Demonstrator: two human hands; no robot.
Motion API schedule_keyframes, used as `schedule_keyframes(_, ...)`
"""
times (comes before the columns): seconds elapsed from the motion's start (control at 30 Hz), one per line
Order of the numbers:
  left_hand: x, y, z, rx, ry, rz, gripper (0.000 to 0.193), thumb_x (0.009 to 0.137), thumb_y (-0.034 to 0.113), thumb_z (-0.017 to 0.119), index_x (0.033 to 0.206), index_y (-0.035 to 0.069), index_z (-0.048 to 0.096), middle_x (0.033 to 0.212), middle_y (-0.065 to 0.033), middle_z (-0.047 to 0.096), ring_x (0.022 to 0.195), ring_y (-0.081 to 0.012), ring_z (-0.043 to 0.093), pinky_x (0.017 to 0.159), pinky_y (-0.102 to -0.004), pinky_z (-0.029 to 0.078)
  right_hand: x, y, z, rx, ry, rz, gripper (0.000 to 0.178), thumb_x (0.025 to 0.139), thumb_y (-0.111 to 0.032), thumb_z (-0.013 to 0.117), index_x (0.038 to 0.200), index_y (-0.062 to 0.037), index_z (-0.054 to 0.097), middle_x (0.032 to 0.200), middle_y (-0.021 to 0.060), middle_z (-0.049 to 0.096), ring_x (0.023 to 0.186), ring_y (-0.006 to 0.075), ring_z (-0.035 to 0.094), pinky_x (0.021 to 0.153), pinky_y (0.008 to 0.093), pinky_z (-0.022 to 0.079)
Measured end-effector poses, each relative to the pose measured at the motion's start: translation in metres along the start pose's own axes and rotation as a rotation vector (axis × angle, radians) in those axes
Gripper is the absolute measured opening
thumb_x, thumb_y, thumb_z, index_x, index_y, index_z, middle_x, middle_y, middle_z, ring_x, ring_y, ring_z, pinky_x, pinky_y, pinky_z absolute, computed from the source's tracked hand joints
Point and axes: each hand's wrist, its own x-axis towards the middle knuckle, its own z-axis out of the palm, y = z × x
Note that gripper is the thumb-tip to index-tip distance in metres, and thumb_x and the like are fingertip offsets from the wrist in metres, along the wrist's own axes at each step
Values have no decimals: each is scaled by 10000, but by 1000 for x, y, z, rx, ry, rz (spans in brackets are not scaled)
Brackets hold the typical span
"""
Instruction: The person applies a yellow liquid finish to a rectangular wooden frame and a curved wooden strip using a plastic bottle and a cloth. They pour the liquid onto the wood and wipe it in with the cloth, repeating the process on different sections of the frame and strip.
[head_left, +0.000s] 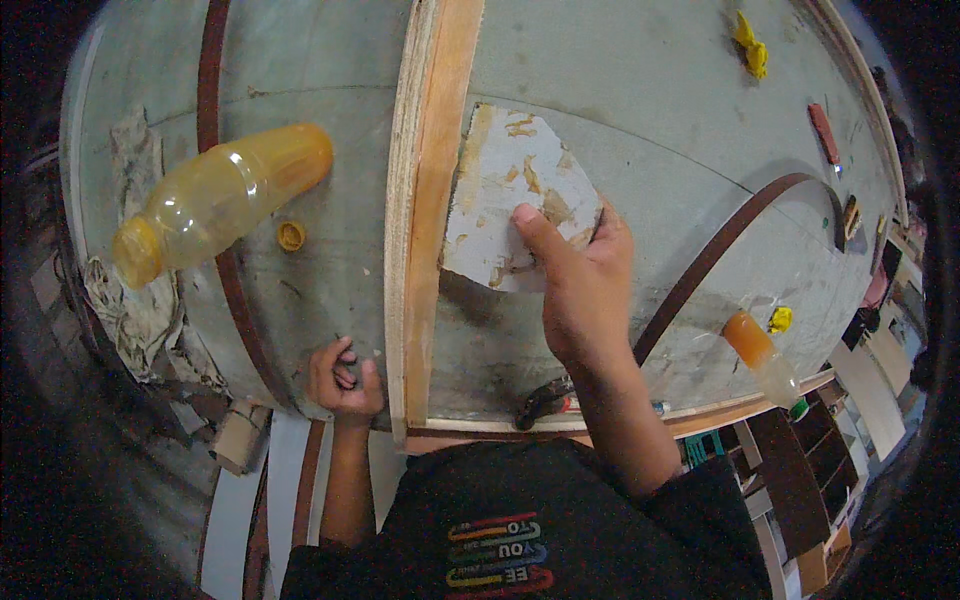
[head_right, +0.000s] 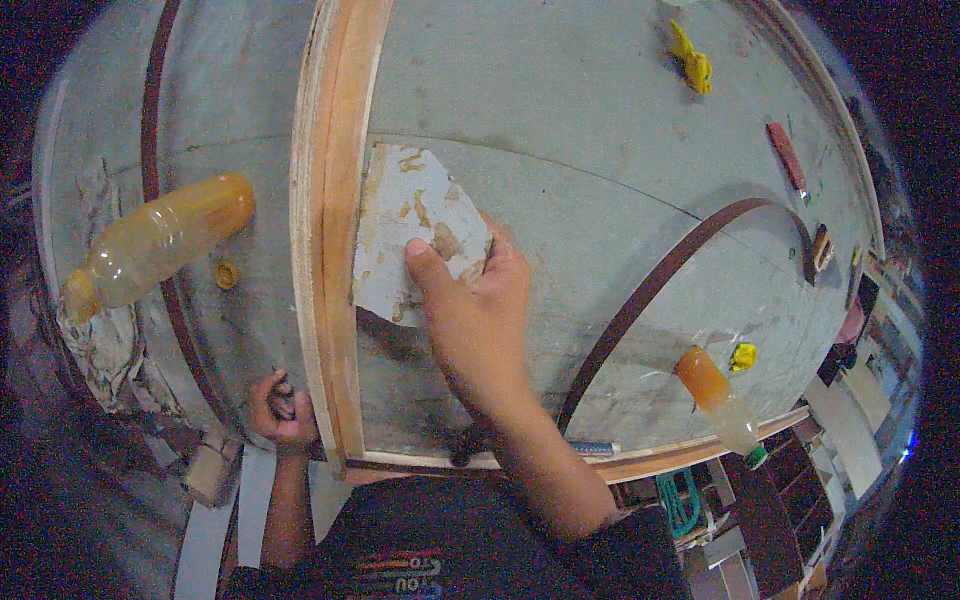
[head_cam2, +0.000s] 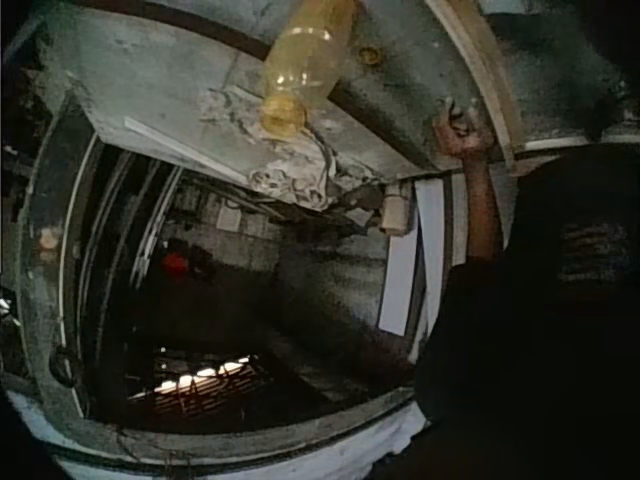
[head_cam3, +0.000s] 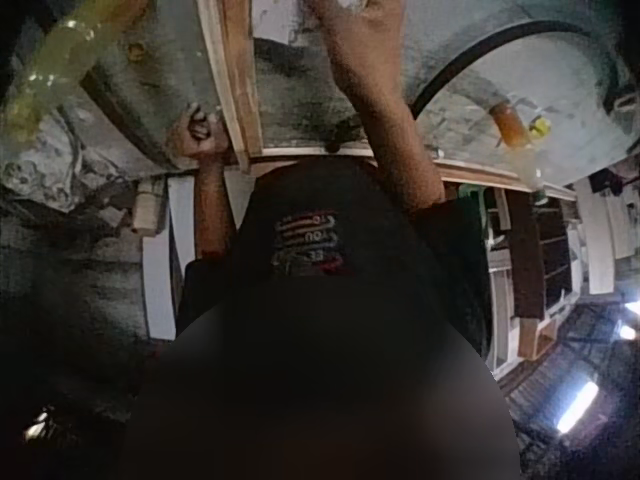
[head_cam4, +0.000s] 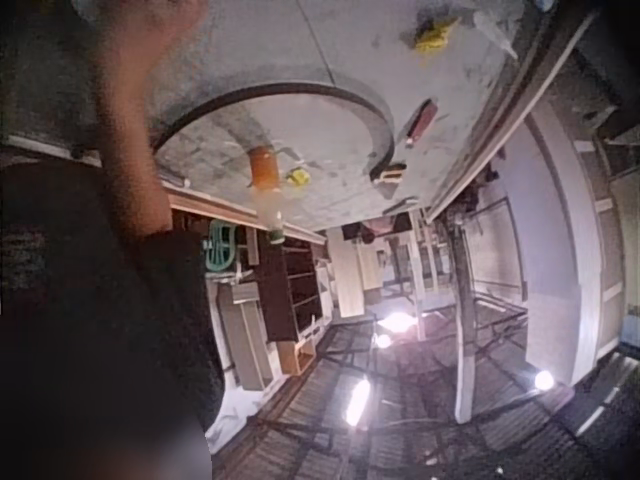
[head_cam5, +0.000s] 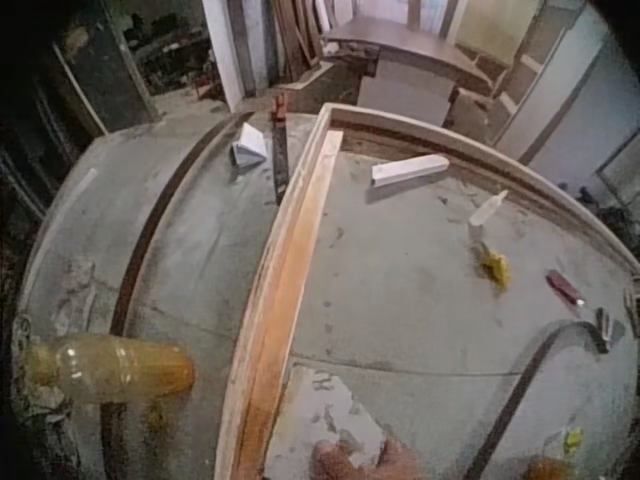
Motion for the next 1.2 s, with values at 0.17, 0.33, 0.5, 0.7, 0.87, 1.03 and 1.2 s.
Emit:
schedule_keyframes(0.17, -1, 0, 0, -16, 10, -18, 369, 766, 201, 752, 1099, 52, 704, 816, -55, 615, 553, -108, 437, 486, -240, 344, 0, 3, 2, -88, -52, -58, 348, 919, -85, 709, 1219, 65, 618, 1059, 110, 715, 945, 173, 673, 865, 329, 547)
schedule_keyframes(0.33, 1, -1, 1, -21, 15, 8, 371, 760, 203, 758, 1099, 61, 705, 816, -50, 611, 553, -106, 432, 489, -243, 344, -10, 5, -3, -188, -147, -102, 402, 891, -97, 746, 1241, 53, 616, 1082, 104, 712, 953, 172, 672, 883, 323, 539)
schedule_keyframes(0.5, 5, 1, 1, -15, 5, 19, 373, 754, 201, 759, 1088, 48, 697, 806, -49, 605, 551, -111, 430, 488, -241, 349, -23, -14, -14, -170, 47, -49, 453, 873, -102, 767, 1273, 44, 614, 1108, 83, 712, 975, 163, 666, 890, 307, 529)
schedule_keyframes(0.7, -5, -7, -3, 35, -28, -10, 371, 753, 205, 757, 1081, 45, 692, 805, -56, 608, 568, -123, 457, 497, -253, 361, 23, -67, -33, -567, -14, -528, 321, 889, -31, 690, 1205, 21, 678, 1091, 86, 726, 979, 161, 676, 897, 292, 527)
schedule_keyframes(0.87, -11, -12, -1, 42, 12, 40, 351, 767, 214, 749, 1062, 35, 688, 784, -63, 605, 591, -165, 495, 519, -290, 394, 101, -110, -4, -1024, -92, -1092, 447, 817, 127, 534, 1181, -47, 724, 1164, 137, 737, 1040, 262, 715, 942, 330, 534)
schedule_keyframes(1.03, -12, -4, -2, 20, 15, -14, 334, 786, 240, 750, 1056, 52, 693, 784, -48, 618, 580, -148, 508, 506, -277, 398, 155, -128, 34, -1378, -136, -1324, 521, 749, 76, 574, 1190, -148, 739, 1251, 114, 703, 1177, 292, 652, 988, 421, 508)
schedule_keyframes(1.2, -13, -8, -4, 53, -29, -38, 338, 780, 229, 753, 1064, 57, 689, 793, -52, 632, 560, -134, 509, 486, -259, 394, 119, -82, 28, -1437, -261, -1162, 543, 737, 42, 605, 1241, -139, 695, 1304, 69, 676, 1258, 265, 596, 1060, 451, 444)
